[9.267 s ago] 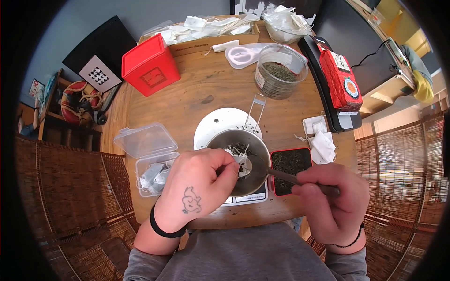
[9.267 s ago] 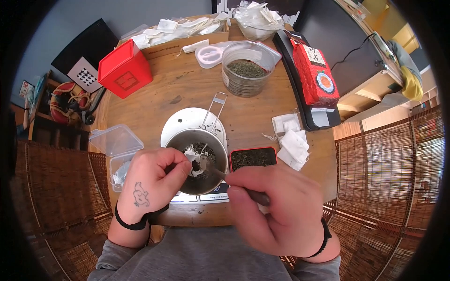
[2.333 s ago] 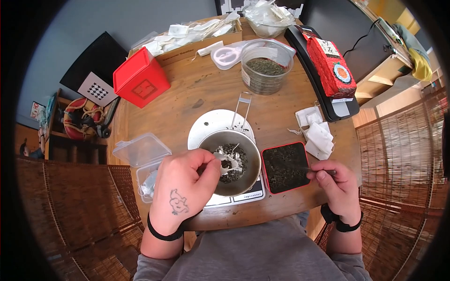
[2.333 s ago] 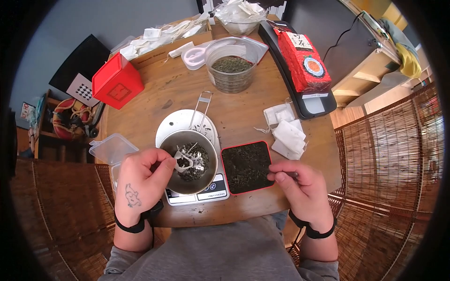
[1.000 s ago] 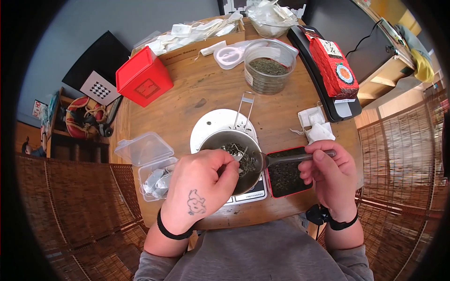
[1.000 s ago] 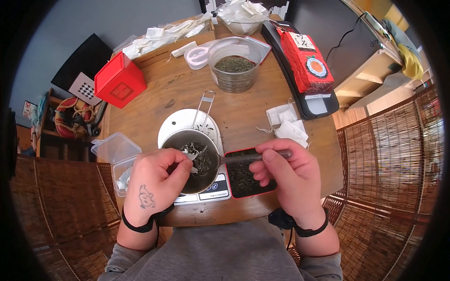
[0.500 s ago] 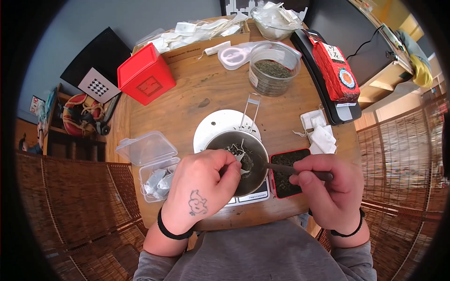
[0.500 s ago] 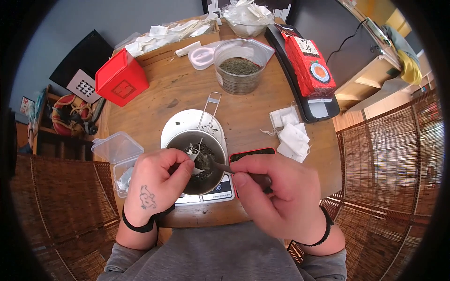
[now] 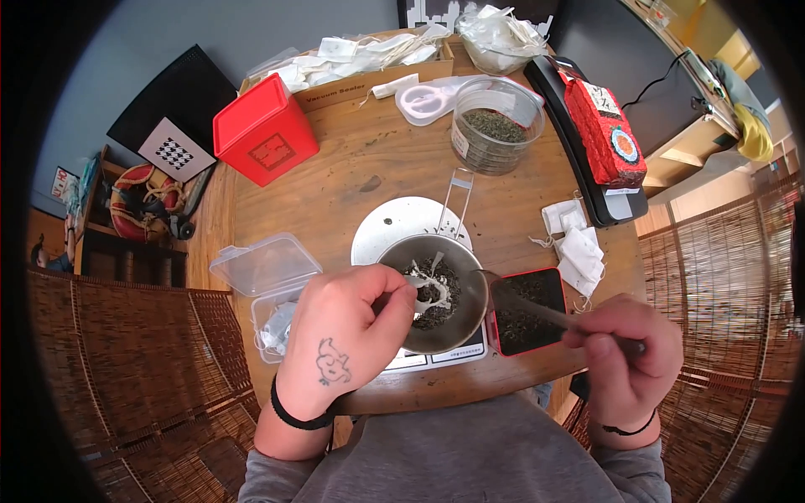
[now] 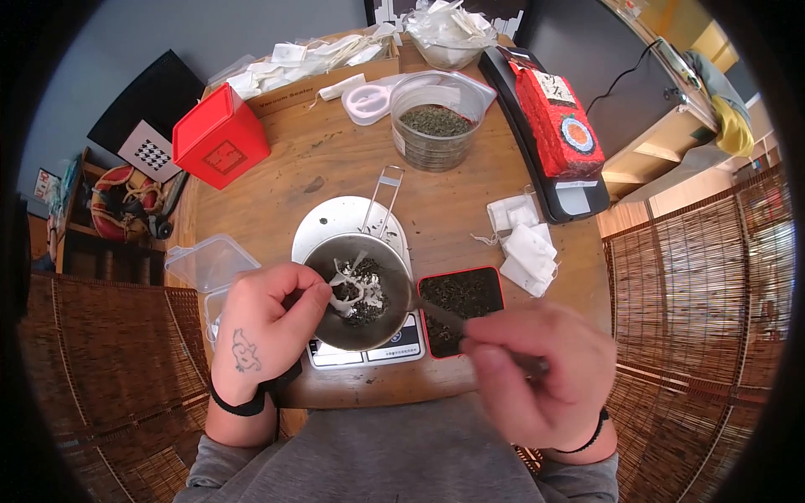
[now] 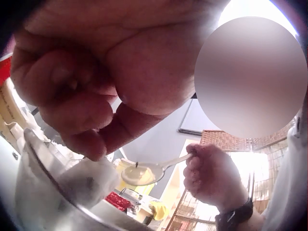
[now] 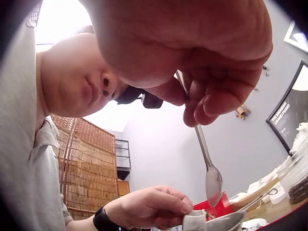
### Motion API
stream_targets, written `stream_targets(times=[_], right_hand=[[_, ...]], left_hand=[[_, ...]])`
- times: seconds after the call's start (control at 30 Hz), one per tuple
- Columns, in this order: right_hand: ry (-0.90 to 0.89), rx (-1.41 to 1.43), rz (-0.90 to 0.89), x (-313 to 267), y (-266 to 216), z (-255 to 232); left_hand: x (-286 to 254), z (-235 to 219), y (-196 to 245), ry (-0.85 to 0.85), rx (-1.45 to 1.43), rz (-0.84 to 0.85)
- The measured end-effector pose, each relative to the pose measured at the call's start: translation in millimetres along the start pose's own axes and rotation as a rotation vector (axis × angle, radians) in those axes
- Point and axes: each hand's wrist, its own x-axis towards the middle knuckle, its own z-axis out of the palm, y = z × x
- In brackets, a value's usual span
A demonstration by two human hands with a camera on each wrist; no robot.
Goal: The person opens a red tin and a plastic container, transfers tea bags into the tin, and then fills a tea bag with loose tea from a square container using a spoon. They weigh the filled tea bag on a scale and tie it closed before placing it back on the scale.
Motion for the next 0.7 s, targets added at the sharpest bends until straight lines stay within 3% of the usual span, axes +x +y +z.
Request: stream_targets(times=[0.03,0.1,0.13,0.27,0.4,0.47,0.7], right_hand=[[-0.001,0.001,0.005,-6,3,-3],[0.094,0.096,0.24,-16,7,-11],[0.059,0.081,0.307,-20,10,-18],[0.0,0.072,0.46,-43,37,-32],[-0.008,0.045,0.487,-59,53,-32],[0.088,0.3,0.62,-65,63,-25],[0.091,0.6,0.742,-74,98,-26]], left_hand=[[-1,0,-2,-0.004,0.0,-0.003],[-2,-1,-4,0.049,0.033,0.014],[-1,-1,-5,0.042,0.033,0.015],[-2,-3,-1,0.018,0.02,-0.033],[3,3,-2,-0.012,0.026,-0.045],[6,7,-4,-0.019,0.033,-0.039],[7,13,2,-0.018,0.068,-0.044]])
